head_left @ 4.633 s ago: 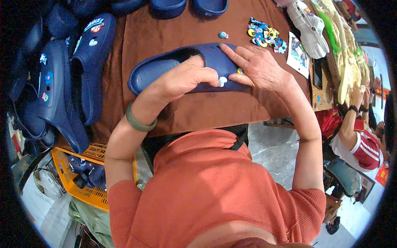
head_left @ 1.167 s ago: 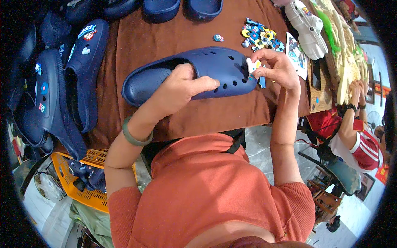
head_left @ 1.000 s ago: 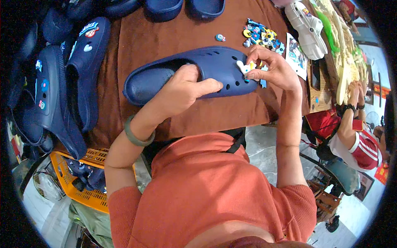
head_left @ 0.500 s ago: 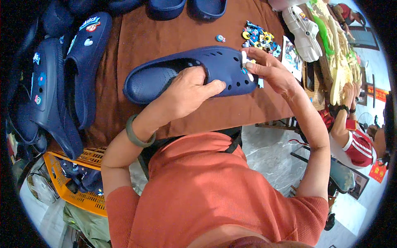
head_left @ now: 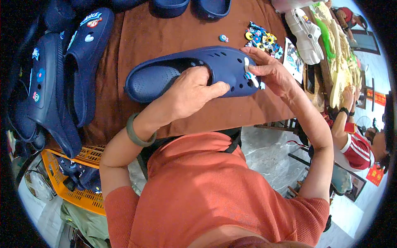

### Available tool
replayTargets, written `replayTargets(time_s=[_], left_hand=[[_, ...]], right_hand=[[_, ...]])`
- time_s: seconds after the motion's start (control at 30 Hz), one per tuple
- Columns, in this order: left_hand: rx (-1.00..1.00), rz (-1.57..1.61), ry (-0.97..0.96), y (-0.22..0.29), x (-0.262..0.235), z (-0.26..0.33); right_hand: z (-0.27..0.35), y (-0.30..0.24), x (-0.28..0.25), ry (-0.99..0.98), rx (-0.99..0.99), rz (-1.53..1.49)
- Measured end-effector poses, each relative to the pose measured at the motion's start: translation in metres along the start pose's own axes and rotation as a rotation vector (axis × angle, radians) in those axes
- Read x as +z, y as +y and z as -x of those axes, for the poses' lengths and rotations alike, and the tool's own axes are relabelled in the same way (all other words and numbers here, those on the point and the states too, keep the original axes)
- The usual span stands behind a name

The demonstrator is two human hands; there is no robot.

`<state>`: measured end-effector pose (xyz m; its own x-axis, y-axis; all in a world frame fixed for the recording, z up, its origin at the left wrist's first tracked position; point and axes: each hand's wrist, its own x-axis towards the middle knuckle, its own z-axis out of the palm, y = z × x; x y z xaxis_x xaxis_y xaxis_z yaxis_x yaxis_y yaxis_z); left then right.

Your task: Attaching decorative charms to the holes of rubber clogs.

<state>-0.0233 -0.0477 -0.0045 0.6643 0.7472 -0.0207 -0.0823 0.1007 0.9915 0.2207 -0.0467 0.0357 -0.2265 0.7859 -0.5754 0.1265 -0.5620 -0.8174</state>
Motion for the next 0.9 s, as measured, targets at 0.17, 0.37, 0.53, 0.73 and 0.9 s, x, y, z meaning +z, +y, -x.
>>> replayTargets(time_s=[0.17,0.37,0.53,0.73,0.9], left_hand=[[0.006,-0.044,0.018,0.002,0.0,0.0],[0.017,-0.034,0.042,-0.002,0.004,-0.001],[0.037,-0.096,0.065,0.002,0.005,0.004],[0.099,-0.206,0.06,0.001,0.005,0.008],[0.149,-0.294,0.072,0.005,0.009,0.009]], right_hand=[[0.008,0.007,0.01,0.088,-0.08,0.095],[0.01,0.018,0.011,0.131,-0.178,0.183],[0.01,0.008,0.006,0.1,-0.065,0.227],[0.002,-0.004,0.003,0.002,0.017,0.309],[0.003,0.004,0.015,0.106,-0.074,0.178]])
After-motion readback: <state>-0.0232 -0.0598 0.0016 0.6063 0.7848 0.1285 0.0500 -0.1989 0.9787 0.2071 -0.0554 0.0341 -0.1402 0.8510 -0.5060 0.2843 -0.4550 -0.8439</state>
